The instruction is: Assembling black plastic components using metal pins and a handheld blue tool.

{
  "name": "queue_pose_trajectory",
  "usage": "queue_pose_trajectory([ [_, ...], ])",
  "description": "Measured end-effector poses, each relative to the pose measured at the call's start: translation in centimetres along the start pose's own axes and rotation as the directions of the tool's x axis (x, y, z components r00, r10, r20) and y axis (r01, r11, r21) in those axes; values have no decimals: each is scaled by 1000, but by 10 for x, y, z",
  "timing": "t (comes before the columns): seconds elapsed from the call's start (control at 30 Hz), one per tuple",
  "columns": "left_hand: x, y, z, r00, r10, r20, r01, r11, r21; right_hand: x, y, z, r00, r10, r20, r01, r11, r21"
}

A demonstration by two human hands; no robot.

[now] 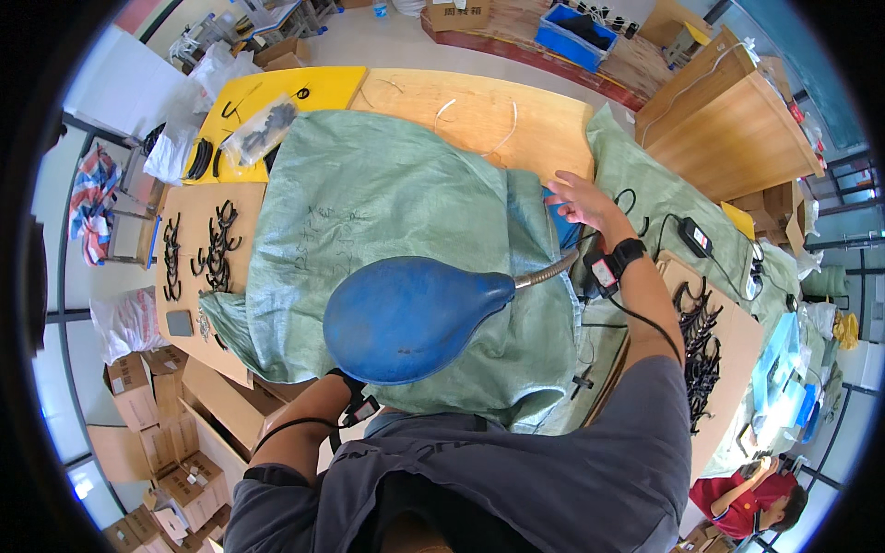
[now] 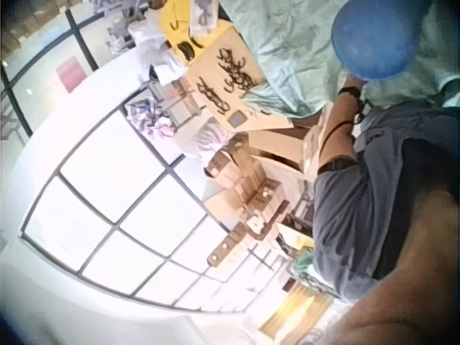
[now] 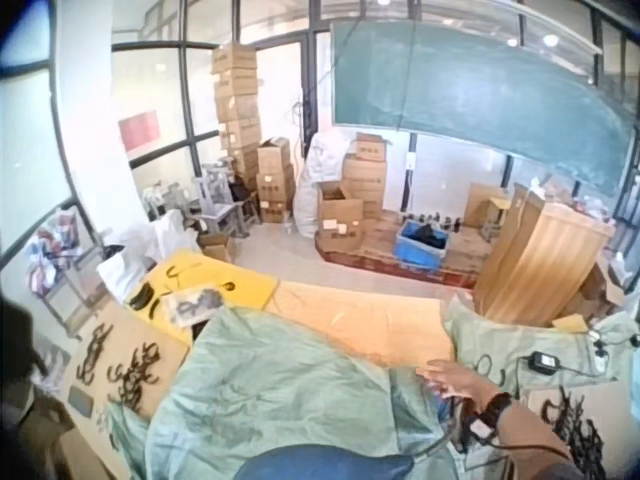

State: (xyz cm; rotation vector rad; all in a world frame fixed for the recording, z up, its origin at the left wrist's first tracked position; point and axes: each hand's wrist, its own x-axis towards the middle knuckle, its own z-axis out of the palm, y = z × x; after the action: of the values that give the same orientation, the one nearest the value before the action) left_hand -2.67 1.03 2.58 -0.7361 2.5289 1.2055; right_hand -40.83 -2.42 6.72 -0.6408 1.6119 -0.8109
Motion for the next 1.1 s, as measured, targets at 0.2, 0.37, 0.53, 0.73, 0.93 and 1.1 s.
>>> queue_pose_trajectory([
  [0.2,-5,4,3,1000,-23,-10,23,1000,19,25,-11,20,947,312,77,-313,950,11],
  [0.37,-6,7,5,1000,-25,0,25,999,26,33,-17,-6,990,42,131,-51,997,66],
  [0.53,-5,9,3,1000,-26,12,26,999,38,18,-31,-73,969,-182,-169,210,963,168],
  [0.73,-6,7,1,999,-38,15,37,998,49,-16,3,-67,913,-206,-352,186,979,-88],
  [0.93,-7,5,-2,999,-35,27,34,997,63,-70,60,-9,945,-309,-109,189,786,-589],
  [1.1,-3,7,-4,999,-29,34,26,996,81,-53,96,47,692,-679,-245,452,672,-586],
])
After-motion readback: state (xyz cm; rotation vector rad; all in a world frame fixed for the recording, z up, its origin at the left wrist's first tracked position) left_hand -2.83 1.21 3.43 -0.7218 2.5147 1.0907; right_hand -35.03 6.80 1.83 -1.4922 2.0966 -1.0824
